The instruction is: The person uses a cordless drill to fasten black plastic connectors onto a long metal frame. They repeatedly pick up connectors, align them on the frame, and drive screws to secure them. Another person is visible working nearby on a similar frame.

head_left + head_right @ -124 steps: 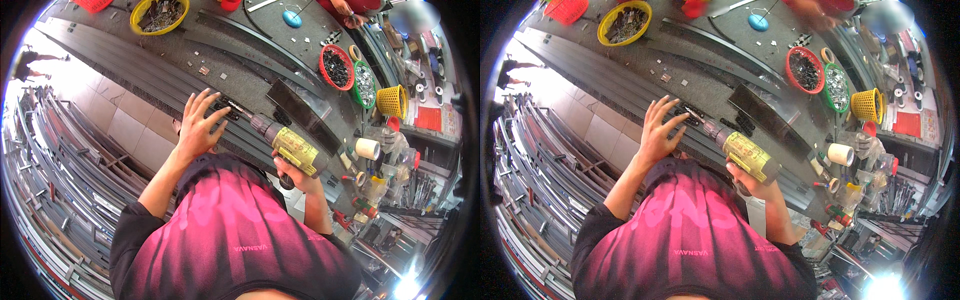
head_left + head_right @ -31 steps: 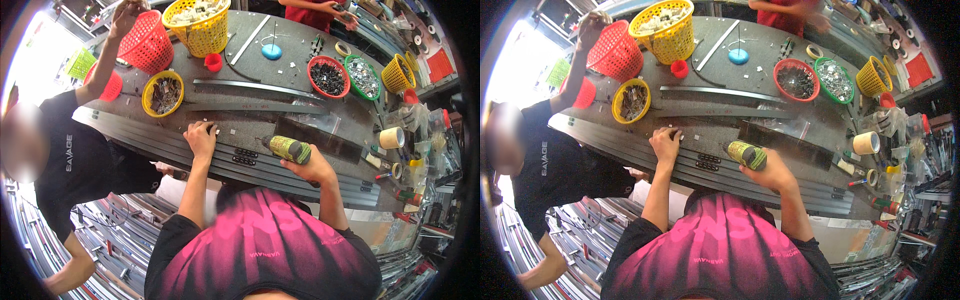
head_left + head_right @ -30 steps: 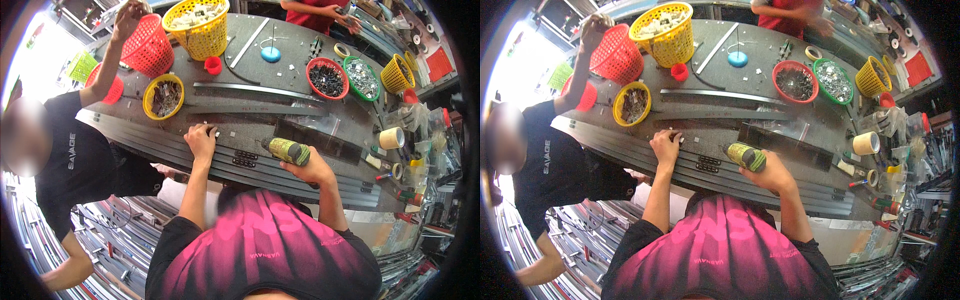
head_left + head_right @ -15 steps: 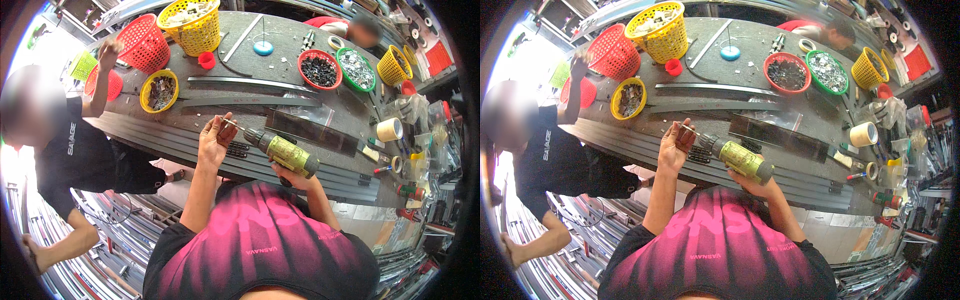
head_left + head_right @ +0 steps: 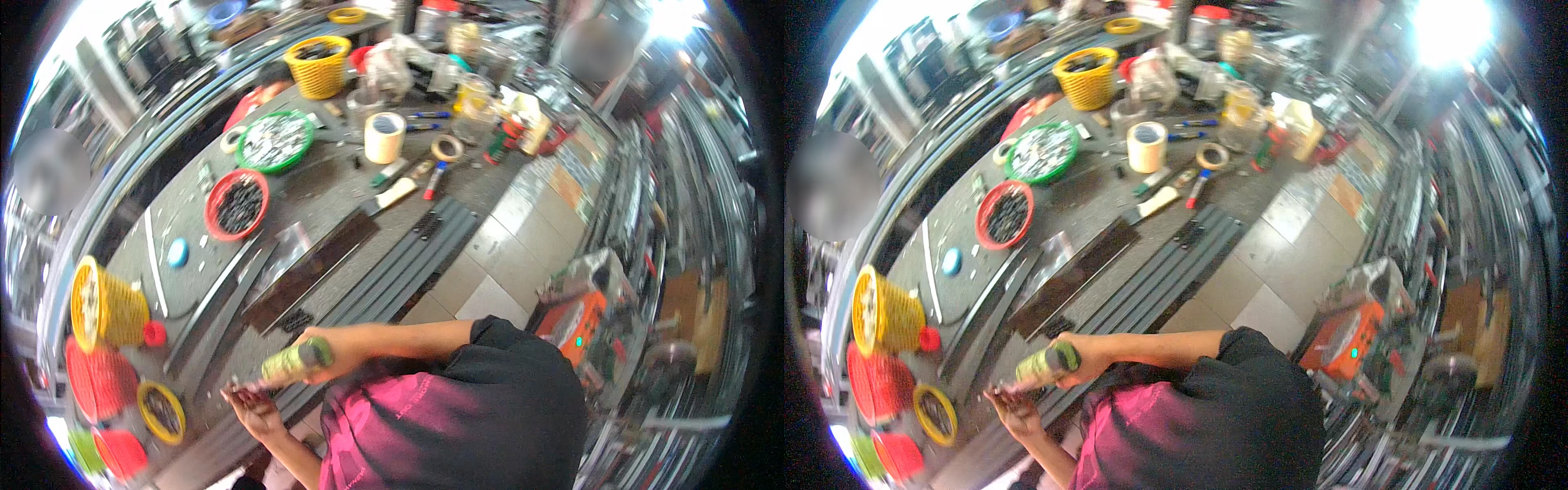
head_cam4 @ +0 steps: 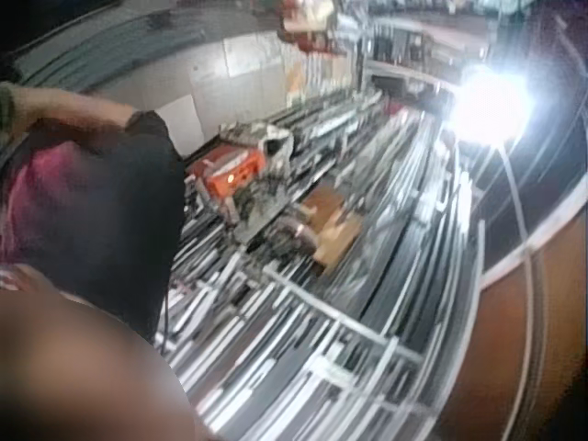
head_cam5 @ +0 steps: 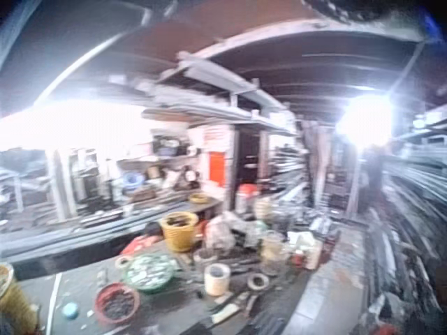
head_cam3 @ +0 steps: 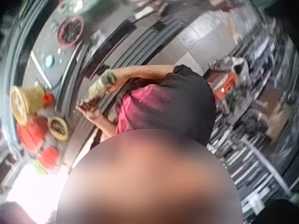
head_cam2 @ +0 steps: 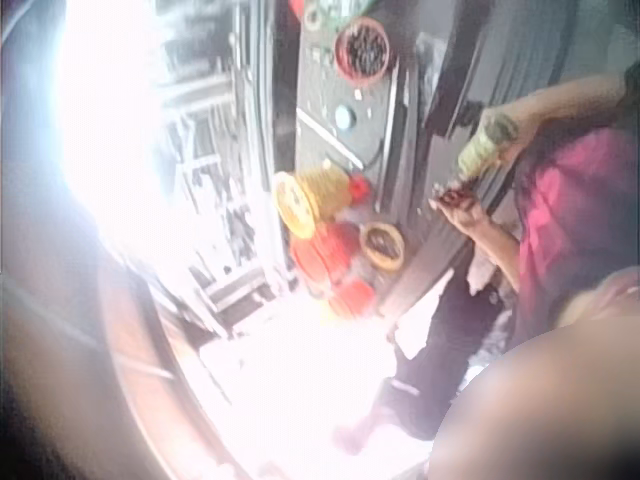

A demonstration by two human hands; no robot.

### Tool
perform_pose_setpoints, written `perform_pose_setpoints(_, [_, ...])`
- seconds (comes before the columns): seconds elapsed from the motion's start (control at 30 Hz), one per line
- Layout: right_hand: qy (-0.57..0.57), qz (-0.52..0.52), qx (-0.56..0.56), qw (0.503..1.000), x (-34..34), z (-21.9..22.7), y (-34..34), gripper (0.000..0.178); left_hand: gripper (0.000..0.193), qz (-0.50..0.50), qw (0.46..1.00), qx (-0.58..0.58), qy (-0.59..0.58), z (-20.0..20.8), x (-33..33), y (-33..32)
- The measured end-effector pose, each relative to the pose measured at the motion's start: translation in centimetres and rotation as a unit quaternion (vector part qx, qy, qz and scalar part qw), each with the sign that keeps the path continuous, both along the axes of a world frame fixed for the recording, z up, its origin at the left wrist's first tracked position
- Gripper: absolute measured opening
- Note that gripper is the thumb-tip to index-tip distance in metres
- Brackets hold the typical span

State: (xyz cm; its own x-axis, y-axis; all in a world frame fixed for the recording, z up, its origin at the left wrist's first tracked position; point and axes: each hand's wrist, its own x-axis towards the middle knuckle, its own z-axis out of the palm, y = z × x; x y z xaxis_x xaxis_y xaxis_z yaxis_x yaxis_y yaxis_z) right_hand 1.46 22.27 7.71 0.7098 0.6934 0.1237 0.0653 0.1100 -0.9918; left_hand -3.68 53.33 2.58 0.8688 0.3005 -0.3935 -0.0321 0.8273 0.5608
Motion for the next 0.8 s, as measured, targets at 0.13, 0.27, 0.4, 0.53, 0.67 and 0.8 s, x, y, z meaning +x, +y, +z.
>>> perform_pose_setpoints(0.13, [-0.182, -0.043, 0.007, 0.982, -0.4, 1.3, -0.9, 0.027, 0.026, -0.069, 0.997, -0.023, -0.008, -0.6, -0.7, 0.7])
perform_pose_setpoints(0.27, [-0.152, -0.032, -0.068, 0.985, -1.6, 1.5, -1.0, 0.037, 0.025, -0.015, 0.998, -0.037, 0.053, -0.6, 0.0, 0.5])
perform_pose_setpoints(0.4, [-0.115, -0.055, -0.013, 0.992, -2.3, 2.2, -0.4, 0.045, 0.028, 0.010, 1.000, -0.013, 0.000, 0.3, 0.2, -1.0])
perform_pose_setpoints(0.53, [-0.177, -0.036, -0.053, 0.982, -1.0, 2.9, 0.3, 0.059, 0.026, -0.117, 0.990, 0.004, -0.074, 0.8, -1.0, -0.7])
perform_pose_setpoints(0.67, [-0.137, 0.042, -0.025, 0.989, 0.4, 3.6, 0.7, 0.072, 0.059, -0.016, 0.997, 0.074, 0.028, -0.4, -2.3, -0.6])
perform_pose_setpoints(0.8, [-0.102, 0.034, -0.090, 0.990, 0.9, 5.3, 1.7, 0.069, 0.045, 0.044, 0.903, 0.428, 0.003, 0.2, -3.6, -0.2])
